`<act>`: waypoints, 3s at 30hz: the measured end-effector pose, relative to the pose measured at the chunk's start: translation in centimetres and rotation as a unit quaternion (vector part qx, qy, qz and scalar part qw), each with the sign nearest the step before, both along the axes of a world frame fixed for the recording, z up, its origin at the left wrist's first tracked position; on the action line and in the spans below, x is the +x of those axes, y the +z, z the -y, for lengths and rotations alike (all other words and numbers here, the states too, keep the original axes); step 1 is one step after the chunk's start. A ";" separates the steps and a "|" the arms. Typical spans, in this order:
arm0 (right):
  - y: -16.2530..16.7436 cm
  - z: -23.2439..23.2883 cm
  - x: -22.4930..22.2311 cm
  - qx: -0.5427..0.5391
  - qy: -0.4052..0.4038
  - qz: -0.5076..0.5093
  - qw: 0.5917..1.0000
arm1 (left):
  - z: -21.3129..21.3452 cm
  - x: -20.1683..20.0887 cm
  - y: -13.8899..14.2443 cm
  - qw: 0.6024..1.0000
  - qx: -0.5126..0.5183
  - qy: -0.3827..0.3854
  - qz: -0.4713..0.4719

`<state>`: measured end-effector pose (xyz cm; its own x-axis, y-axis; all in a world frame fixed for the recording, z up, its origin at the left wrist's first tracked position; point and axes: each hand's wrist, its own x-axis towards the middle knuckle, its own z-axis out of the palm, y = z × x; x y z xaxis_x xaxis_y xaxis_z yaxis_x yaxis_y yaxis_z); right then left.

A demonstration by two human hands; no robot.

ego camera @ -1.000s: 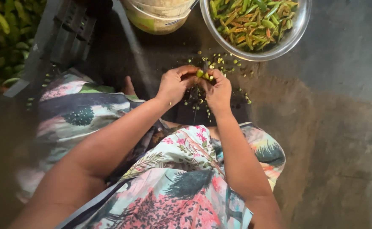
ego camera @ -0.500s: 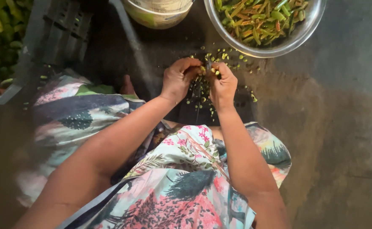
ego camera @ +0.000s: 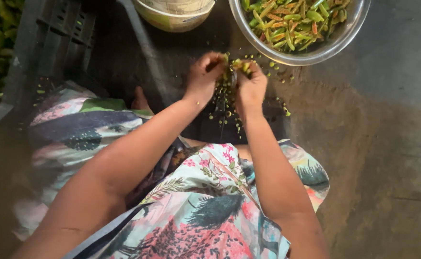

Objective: The person sits on the floor and peels green vegetables by hand, removing the outer skin and placing the peeled pieces into a metal bowl. The person also drops the peels onto the floor and occasionally places whole vegetables into a bucket of water.

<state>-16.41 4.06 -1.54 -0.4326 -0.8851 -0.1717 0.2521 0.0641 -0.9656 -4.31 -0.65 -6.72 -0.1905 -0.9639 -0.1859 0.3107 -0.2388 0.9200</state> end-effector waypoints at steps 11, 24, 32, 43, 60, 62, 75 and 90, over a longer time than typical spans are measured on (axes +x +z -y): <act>1.9 -1.9 -1.7 0.113 0.095 -0.025 0.989 | -1.4 3.2 0.4 0.993 -0.040 -0.079 0.075; -1.8 -1.9 -1.4 -0.059 0.091 -0.197 0.974 | -1.0 3.4 3.4 0.946 -0.256 -0.021 0.199; -4.8 -0.5 -1.4 -0.005 0.051 -0.110 0.993 | -0.3 2.8 3.5 0.947 -0.232 -0.011 0.221; -2.9 0.8 0.3 0.194 0.054 0.020 0.979 | 1.4 0.0 -2.4 0.980 -0.011 -0.009 0.198; -0.9 2.1 0.2 0.170 0.052 0.095 0.979 | 2.8 -0.3 -0.1 0.980 -0.095 0.001 0.176; -1.2 1.9 -0.1 0.173 0.046 0.071 0.981 | 2.2 -0.6 -0.6 0.969 -0.108 0.005 0.222; 0.4 3.2 -0.7 -0.039 -0.053 0.015 0.998 | 2.2 -0.6 2.1 0.979 -0.135 0.006 0.156; 10.4 -1.3 -3.8 0.200 0.245 -0.287 0.904 | -0.3 5.8 10.0 0.972 0.032 -0.216 0.084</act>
<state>-20.22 5.35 8.91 -0.1248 -0.9117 -0.3915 -0.4361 0.4048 -0.8037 1.49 -0.33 3.28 -0.5366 -0.7862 -0.3064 0.0161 -0.3726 0.9278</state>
